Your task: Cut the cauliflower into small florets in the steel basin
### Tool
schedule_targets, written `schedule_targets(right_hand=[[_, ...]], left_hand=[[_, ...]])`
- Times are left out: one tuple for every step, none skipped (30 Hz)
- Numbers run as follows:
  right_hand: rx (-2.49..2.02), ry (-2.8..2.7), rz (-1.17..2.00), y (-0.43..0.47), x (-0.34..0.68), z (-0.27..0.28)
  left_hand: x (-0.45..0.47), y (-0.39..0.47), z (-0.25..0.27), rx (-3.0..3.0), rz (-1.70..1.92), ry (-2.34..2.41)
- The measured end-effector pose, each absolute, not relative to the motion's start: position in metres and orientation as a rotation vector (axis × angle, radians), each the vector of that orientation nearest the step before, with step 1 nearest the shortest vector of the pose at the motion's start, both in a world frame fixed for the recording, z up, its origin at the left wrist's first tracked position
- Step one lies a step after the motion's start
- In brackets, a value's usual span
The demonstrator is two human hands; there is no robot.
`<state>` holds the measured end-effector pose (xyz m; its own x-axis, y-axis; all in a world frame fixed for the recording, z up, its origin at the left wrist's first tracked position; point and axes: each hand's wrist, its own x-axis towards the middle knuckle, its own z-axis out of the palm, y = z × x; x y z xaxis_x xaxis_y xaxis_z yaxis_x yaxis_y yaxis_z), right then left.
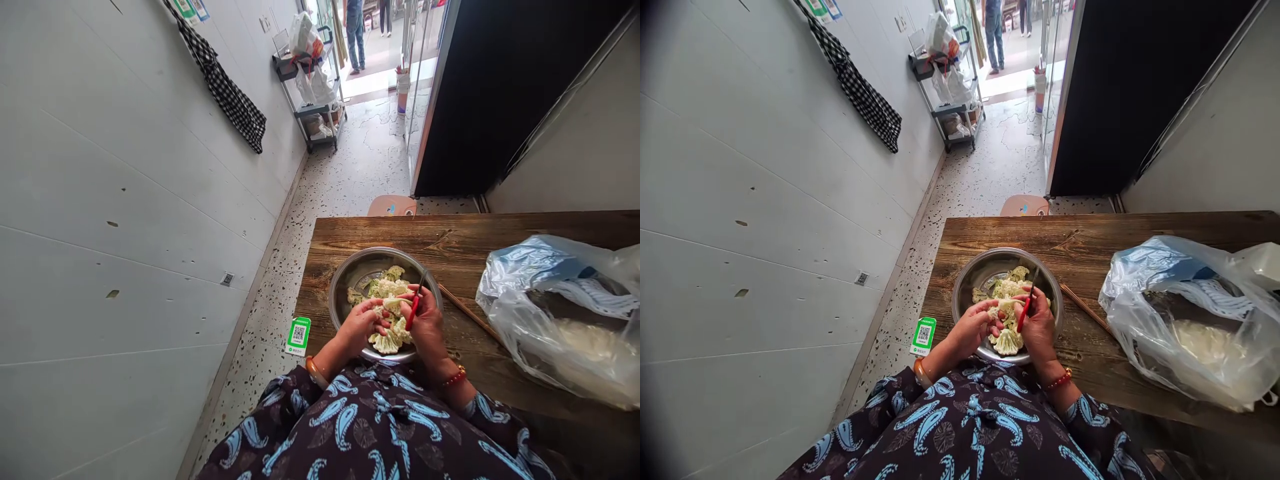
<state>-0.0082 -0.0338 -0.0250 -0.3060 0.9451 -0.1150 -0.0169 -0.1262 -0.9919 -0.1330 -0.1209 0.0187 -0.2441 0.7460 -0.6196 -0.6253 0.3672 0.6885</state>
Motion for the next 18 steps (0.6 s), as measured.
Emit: schedule_targets(right_hand=[[-1.115, -1.272, 1.582, -0.032, -0.008, -0.027], [-1.117, -1.203, 1.617, -0.03, -0.007, -0.029], [-1.118, -1.141, 1.641, -0.028, -0.006, -0.032], [-1.122, -1.097, 1.659, -0.028, -0.005, -0.034], [-1.124, -1.074, 1.68, -0.028, -0.004, -0.037], [-1.122, -1.07, 1.705, -0.03, -0.004, -0.038], [-1.117, -1.076, 1.739, -0.033, -0.004, -0.039], [-1.108, -1.088, 1.787, -0.038, -0.004, -0.039], [-1.094, -1.1, 1.849, -0.043, -0.005, -0.039], [-1.074, -1.11, 1.919, -0.048, -0.006, -0.038], [-1.06, -1.113, 1.982, -0.052, -0.007, -0.037], [-1.056, -1.108, 2.025, -0.054, -0.007, -0.036], [-1.064, -1.099, 2.038, -0.055, -0.006, -0.036], [-1.087, -1.087, 2.019, -0.054, -0.003, -0.036], [-1.121, -1.073, 1.978, -0.051, 0.0, -0.037], [-1.157, -1.059, 1.93, -0.047, 0.004, -0.038], [-1.184, -1.045, 1.892, -0.043, 0.01, -0.04], [-1.203, -1.032, 1.869, -0.039, 0.015, -0.042]], left_hand=[[-0.136, -0.122, 0.016, 0.101, 1.295, 1.302], [-0.139, -0.123, 0.014, 0.091, 1.295, 1.326], [-0.143, -0.125, 0.011, 0.085, 1.303, 1.357], [-0.145, -0.126, 0.009, 0.086, 1.299, 1.375], [-0.148, -0.127, 0.007, 0.093, 1.287, 1.386], [-0.149, -0.128, 0.005, 0.103, 1.266, 1.387], [-0.149, -0.129, 0.003, 0.118, 1.239, 1.376], [-0.148, -0.13, 0.0, 0.139, 1.208, 1.355], [-0.147, -0.13, -0.003, 0.165, 1.176, 1.33], [-0.146, -0.13, -0.006, 0.189, 1.15, 1.309], [-0.145, -0.131, -0.01, 0.208, 1.135, 1.296], [-0.146, -0.13, -0.015, 0.218, 1.128, 1.296], [-0.148, -0.13, -0.02, 0.22, 1.129, 1.312], [-0.152, -0.13, -0.025, 0.21, 1.137, 1.344], [-0.157, -0.129, -0.03, 0.196, 1.148, 1.388], [-0.165, -0.128, -0.035, 0.177, 1.165, 1.453], [-0.173, -0.127, -0.039, 0.141, 1.175, 1.53], [-0.183, -0.125, -0.043, 0.093, 1.19, 1.627]])
